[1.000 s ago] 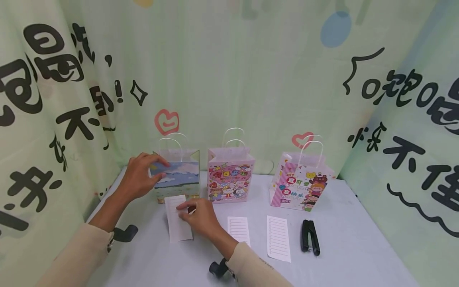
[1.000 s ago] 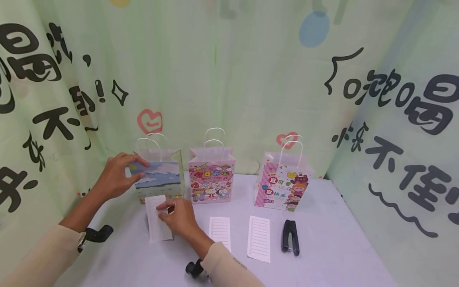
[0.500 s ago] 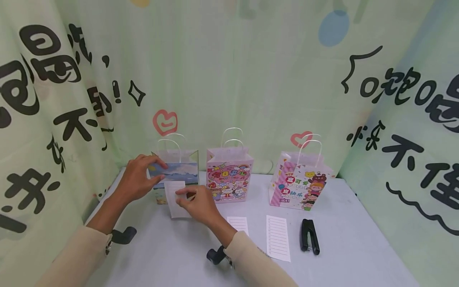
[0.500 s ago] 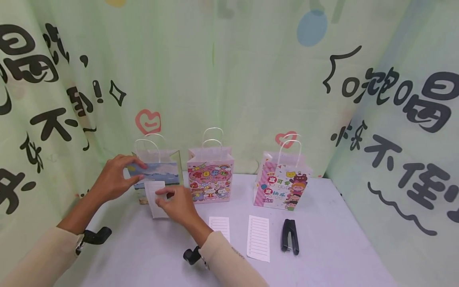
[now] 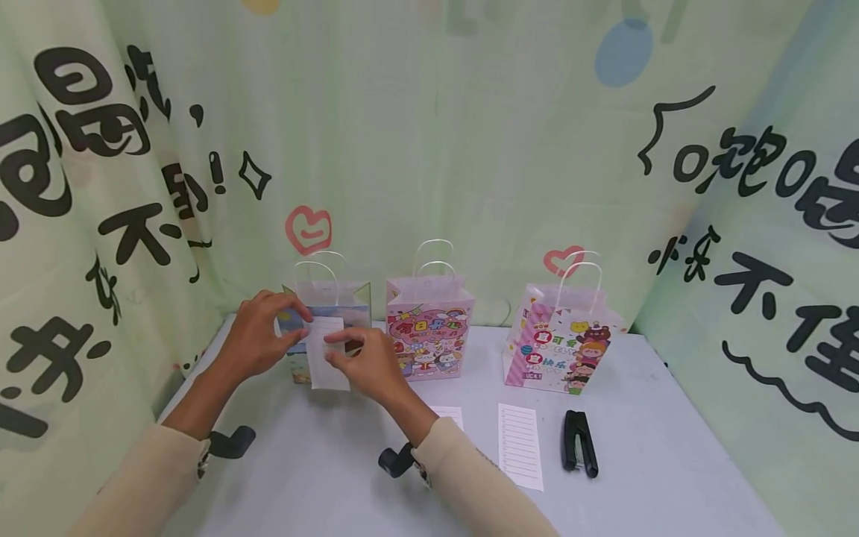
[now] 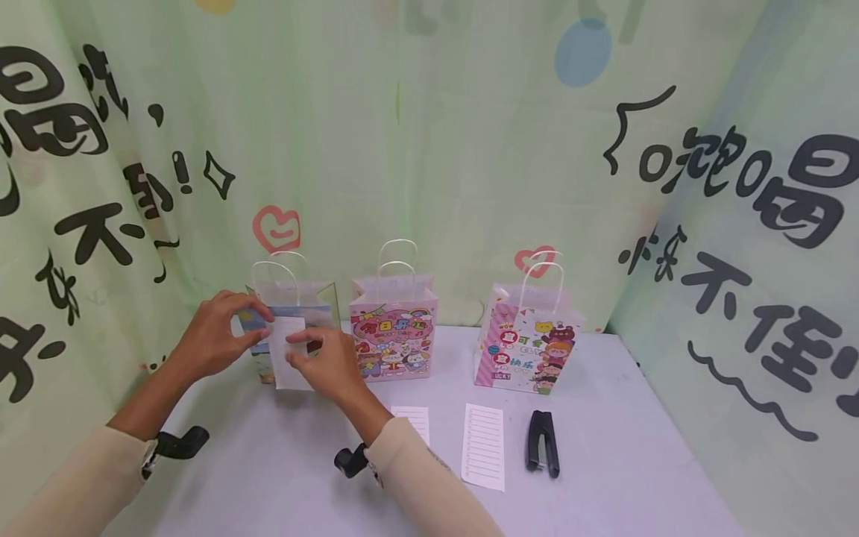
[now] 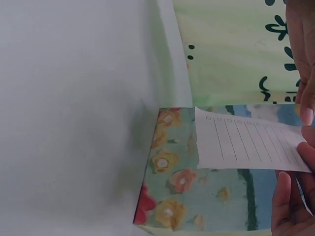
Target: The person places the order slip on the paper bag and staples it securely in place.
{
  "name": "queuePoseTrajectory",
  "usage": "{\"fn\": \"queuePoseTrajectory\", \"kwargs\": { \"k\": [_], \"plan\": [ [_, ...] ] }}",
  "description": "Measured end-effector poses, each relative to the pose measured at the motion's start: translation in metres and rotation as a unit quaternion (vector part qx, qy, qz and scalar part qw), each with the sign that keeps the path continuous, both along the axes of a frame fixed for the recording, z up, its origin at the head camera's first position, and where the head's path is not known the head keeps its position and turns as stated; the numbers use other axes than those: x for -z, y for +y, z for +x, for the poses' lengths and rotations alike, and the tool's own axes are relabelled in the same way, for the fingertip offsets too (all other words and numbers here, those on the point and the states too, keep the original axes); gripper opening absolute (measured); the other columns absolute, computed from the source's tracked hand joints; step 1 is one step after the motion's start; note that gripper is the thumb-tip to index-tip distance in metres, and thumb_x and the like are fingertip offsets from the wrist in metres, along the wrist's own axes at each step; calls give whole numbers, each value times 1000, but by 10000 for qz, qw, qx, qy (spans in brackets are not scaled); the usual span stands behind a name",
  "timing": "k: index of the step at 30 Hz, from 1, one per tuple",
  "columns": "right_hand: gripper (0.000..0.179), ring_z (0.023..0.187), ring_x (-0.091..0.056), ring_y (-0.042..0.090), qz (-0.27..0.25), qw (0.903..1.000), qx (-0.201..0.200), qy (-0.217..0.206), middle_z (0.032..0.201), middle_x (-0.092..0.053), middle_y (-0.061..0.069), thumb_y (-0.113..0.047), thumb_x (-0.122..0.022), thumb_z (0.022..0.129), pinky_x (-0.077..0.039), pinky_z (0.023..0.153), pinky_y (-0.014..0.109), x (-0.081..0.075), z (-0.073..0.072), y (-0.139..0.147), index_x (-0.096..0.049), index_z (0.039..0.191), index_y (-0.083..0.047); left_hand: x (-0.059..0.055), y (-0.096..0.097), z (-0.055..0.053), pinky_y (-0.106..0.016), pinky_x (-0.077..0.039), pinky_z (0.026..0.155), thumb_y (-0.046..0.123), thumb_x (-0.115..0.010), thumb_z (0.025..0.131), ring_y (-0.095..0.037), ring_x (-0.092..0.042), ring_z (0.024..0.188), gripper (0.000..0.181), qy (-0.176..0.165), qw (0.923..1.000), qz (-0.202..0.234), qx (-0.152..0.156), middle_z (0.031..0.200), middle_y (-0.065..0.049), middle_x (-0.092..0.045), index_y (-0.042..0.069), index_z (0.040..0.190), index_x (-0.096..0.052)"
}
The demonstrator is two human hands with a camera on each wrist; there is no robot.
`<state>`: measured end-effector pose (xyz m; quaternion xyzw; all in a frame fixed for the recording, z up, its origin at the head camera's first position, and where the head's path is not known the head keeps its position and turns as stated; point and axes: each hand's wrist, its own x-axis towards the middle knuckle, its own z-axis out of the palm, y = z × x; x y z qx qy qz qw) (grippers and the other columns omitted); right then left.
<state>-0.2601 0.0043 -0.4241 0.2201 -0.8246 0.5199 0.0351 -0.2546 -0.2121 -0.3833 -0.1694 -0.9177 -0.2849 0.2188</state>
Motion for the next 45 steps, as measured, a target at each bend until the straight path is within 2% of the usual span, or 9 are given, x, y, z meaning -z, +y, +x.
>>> {"fn": "queuePoseTrajectory", "kwargs": {
  "k": [15, 24, 37, 41, 45],
  "plan": [
    [22, 93, -69, 9, -201, 9997, 107, -72, 115, -76, 2, -20, -81, 96, -59, 79, 22, -9, -2, -6, -82, 118, -17, 3, 3, -3, -60, -53, 94, -2, -87, 82, -38, -61, 109, 26, 82, 9999, 39, -137, 114, -16, -78, 10, 102, -77],
    [20, 92, -68, 8, -303, 9994, 151, -83, 115, -76, 1, -19, -80, 96, -58, 80, 21, -9, -3, -6, -83, 116, -17, 8, 7, -3, -58, -55, 88, -2, -90, 80, -36, -63, 104, 25, 502, 9985, 110, -196, 104, -15, -78, 9, 98, -78],
    [25, 92, -70, 9, -472, 9988, 26, -85, 115, -76, 3, -17, -82, 94, -58, 80, 19, -9, -6, -5, -81, 119, -16, 12, 9, -7, -53, -54, 82, -4, -91, 77, -34, -64, 97, 25, 853, 9956, 119, -378, 96, -14, -78, 7, 95, -77],
    [27, 100, -73, 18, -502, 9986, 125, 53, 121, -75, 4, -14, -82, 93, -59, 84, 21, -8, -1, -1, -79, 119, -15, 14, 10, -8, -53, -52, 81, -6, -91, 76, -34, -63, 95, 26, 970, 9944, 88, -410, 94, -13, -78, 7, 94, -77],
    [26, 105, -73, 24, -268, 9976, 424, 473, 123, -72, 2, -12, -82, 92, -61, 85, 28, -6, 10, 9, -78, 117, -16, 14, 11, -9, -52, -52, 81, -6, -91, 75, -34, -64, 95, 27, 1008, 9942, 113, -367, 94, -13, -78, 8, 92, -76]
  ]
}}
